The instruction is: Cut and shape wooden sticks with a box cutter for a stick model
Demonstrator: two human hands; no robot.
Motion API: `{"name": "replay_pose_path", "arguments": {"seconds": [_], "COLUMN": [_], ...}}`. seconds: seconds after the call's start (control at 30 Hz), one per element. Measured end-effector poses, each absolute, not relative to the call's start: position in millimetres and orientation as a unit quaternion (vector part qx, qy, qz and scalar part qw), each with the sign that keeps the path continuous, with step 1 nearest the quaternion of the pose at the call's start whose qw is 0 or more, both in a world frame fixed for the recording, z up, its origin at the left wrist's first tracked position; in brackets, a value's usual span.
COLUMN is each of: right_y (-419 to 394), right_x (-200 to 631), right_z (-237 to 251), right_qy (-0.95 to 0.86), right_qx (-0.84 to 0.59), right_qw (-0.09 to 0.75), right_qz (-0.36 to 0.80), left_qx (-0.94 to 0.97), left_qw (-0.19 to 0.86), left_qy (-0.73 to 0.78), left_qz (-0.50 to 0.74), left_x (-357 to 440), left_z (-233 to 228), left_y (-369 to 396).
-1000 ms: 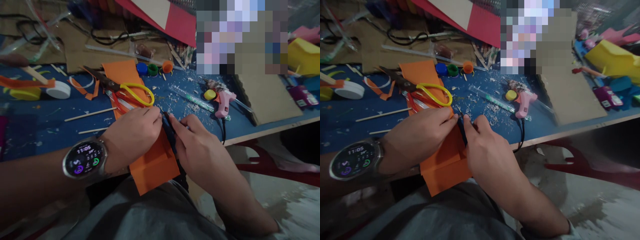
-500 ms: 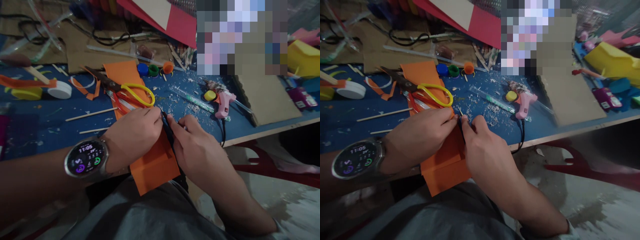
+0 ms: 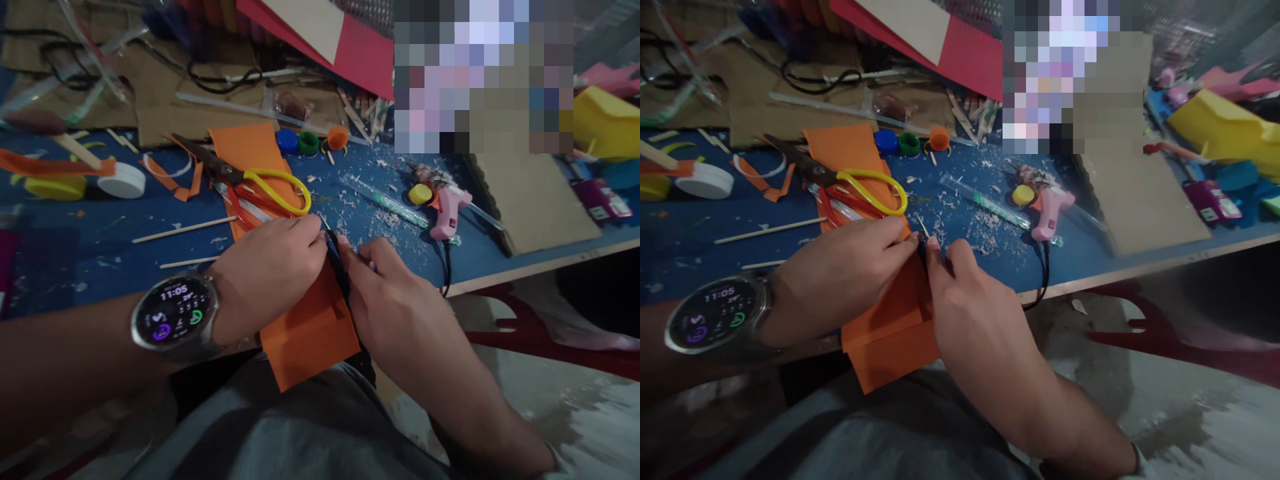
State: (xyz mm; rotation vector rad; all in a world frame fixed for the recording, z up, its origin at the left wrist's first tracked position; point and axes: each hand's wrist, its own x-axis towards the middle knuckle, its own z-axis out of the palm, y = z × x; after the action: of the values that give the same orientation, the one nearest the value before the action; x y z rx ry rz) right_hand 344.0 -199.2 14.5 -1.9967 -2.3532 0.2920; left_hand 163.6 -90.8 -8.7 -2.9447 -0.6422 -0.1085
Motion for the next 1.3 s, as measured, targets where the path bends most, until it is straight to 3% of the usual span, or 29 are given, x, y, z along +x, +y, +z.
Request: {"name": "replay_pose_path", "arguments": {"seconds": [0.4, 0.53, 0.93, 1.3], "right_y": [-206.7, -205.8, -199.7, -192.8], "right_x": [357.7, 356.7, 355.4, 360.1], "right_z": [10.8, 9.8, 10.5, 15.7], "right_qy": [-0.728, -0.734, -0.739, -0.737], "right_qx": [-0.667, -0.658, -0.642, -0.656], "right_qw": [0.115, 0.108, 0.114, 0.086], "right_qz": [0.11, 0.129, 0.169, 0.138], "left_qx": [-0.976, -0.977, -0.972, -0.972], "left_qw": [0.047, 0.018, 0.021, 0.018], "left_qy": [-0.208, -0.212, -0.224, -0.222], "left_qz": [-0.049, -0.016, -0.073, -0.068], "left_x": [156.5, 156.8, 153.7, 152.3], "left_z": [-11.7, -5.7, -7.7, -5.9], "left_y": [-88.8, -88.9, -88.2, -89.0]}}
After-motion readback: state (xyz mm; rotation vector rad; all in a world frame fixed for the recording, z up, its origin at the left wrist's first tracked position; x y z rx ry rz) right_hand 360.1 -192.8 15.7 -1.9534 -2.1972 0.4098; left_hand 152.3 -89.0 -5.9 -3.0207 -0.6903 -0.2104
